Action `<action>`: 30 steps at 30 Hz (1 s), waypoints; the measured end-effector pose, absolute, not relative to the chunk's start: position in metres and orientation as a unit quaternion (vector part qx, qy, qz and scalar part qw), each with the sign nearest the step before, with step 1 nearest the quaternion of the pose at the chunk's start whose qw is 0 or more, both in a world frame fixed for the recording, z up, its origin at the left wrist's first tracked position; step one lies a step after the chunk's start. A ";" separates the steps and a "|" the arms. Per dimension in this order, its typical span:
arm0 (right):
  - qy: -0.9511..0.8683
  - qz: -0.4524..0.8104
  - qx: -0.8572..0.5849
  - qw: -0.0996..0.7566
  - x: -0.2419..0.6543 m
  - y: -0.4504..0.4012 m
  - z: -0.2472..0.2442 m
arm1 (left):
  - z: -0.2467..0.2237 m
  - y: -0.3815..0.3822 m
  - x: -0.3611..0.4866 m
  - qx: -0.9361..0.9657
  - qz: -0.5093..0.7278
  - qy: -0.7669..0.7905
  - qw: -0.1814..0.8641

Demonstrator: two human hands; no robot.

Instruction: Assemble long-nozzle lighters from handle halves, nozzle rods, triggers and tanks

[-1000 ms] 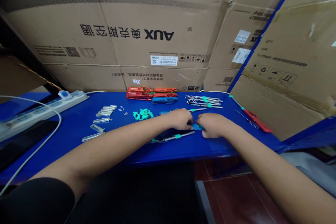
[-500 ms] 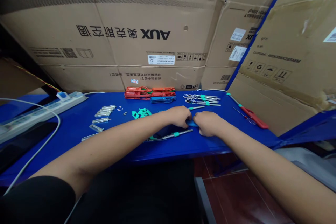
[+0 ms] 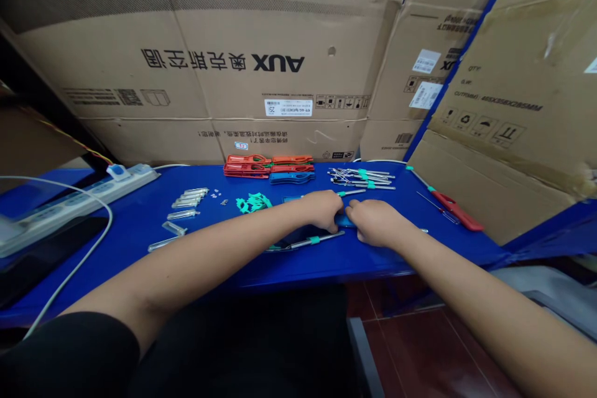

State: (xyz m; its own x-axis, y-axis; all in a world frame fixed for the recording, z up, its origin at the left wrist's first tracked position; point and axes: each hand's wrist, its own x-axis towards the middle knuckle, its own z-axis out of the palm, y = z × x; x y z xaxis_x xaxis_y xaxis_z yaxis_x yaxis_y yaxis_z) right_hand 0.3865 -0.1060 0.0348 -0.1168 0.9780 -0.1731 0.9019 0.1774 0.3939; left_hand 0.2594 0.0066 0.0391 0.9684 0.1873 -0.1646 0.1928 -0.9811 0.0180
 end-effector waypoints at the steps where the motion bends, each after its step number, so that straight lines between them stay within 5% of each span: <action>1: 0.739 0.095 0.636 0.199 0.387 -0.106 0.036 | 0.038 0.005 0.260 0.992 -0.078 0.100 0.015; 7: 0.747 0.059 0.635 0.191 0.393 -0.109 0.056 | 0.042 0.001 0.256 0.994 -0.050 0.094 0.016; 13: 0.766 0.030 0.635 0.091 0.411 -0.101 0.082 | 0.064 0.022 0.241 0.995 0.036 0.092 0.023; 22: 0.791 0.014 0.610 0.049 0.414 -0.073 0.106 | 0.066 0.042 0.213 0.961 0.155 0.134 0.184; 30: 0.822 -0.090 0.555 -0.092 0.385 -0.050 0.086 | 0.050 0.054 0.140 0.958 0.227 0.157 0.073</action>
State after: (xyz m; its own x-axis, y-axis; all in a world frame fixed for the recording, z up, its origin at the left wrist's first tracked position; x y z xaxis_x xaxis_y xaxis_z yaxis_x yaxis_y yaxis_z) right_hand 0.3849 -0.0501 0.0865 -0.3677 0.9285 0.0519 0.8953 0.3685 -0.2503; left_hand 0.1397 0.0540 0.0504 0.8473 0.3339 0.4131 0.2674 -0.9401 0.2114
